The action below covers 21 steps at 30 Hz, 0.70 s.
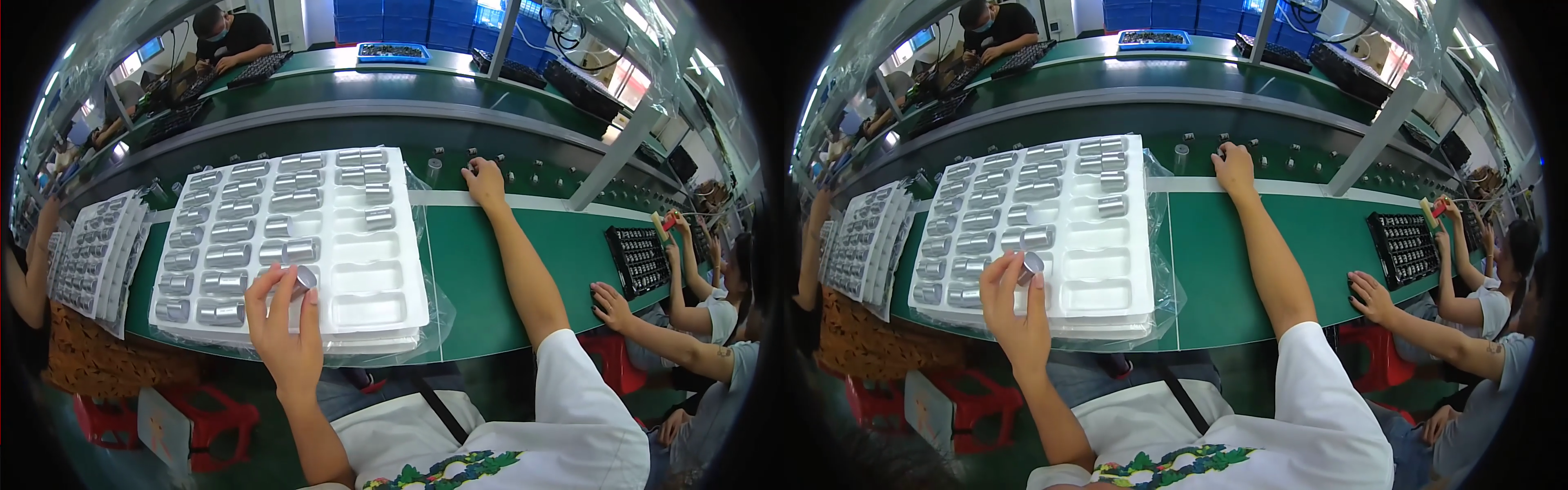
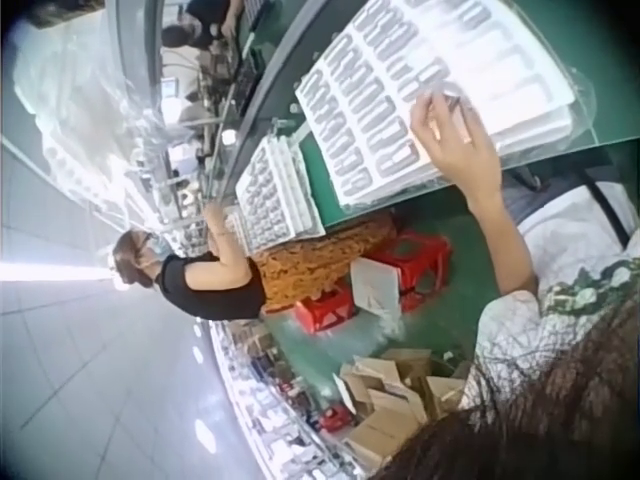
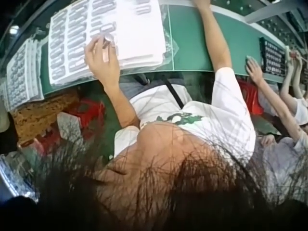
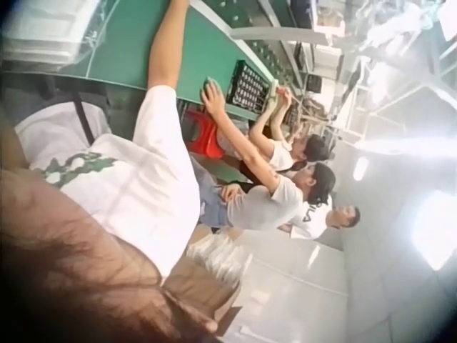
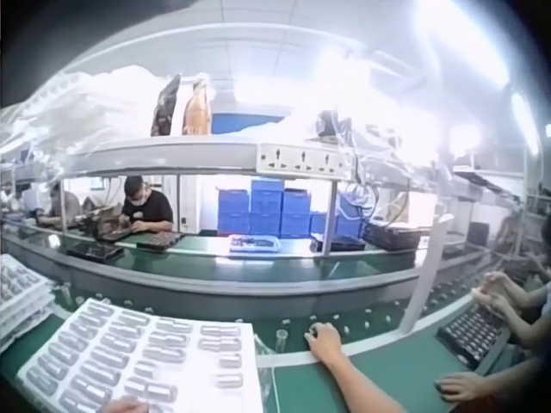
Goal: The person assembles small metal components into a plastic tray by hand, taking them from a cardboard box and placing them into the tray.
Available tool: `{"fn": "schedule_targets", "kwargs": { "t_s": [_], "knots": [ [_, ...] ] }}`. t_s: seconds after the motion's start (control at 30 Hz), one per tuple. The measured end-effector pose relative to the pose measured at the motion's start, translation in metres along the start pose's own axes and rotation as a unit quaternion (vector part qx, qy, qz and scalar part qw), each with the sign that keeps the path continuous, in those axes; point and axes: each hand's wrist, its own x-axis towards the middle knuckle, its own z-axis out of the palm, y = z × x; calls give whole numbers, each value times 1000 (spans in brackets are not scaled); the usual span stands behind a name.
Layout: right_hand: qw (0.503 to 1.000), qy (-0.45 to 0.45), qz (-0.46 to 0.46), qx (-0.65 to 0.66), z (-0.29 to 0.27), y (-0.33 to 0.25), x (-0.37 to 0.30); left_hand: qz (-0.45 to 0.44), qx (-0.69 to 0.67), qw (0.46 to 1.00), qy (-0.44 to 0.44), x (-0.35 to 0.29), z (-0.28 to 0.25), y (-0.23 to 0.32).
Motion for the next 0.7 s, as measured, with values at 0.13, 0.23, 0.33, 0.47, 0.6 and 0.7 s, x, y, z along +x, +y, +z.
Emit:
{"fn": "schedule_targets", "kwargs": {
  "t_s": [0.13, 0.23, 0.33, 0.47, 0.6, 0.7],
  "knots": [
    [971, 32, 21, 235, -8, -14, 10, 30, -163, 984, 65, -6, 7, 2],
    [923, 24, -32, 382, -39, -65, 12, -113, -427, 897, 35, -9, 11, 6],
    [822, -94, -47, 560, -94, -127, 0, -137, -474, 869, 15, -6, 8, 4],
    [679, -255, -94, 683, -144, -199, -44, -126, -575, 808, 6, -5, 2, -3],
    [661, -409, -136, 614, -177, -248, -105, -184, -602, 777, 8, -9, -2, 2],
    [710, -376, -202, 561, -180, -258, -130, -209, -654, 726, -36, -9, -4, 6]
  ]
}}
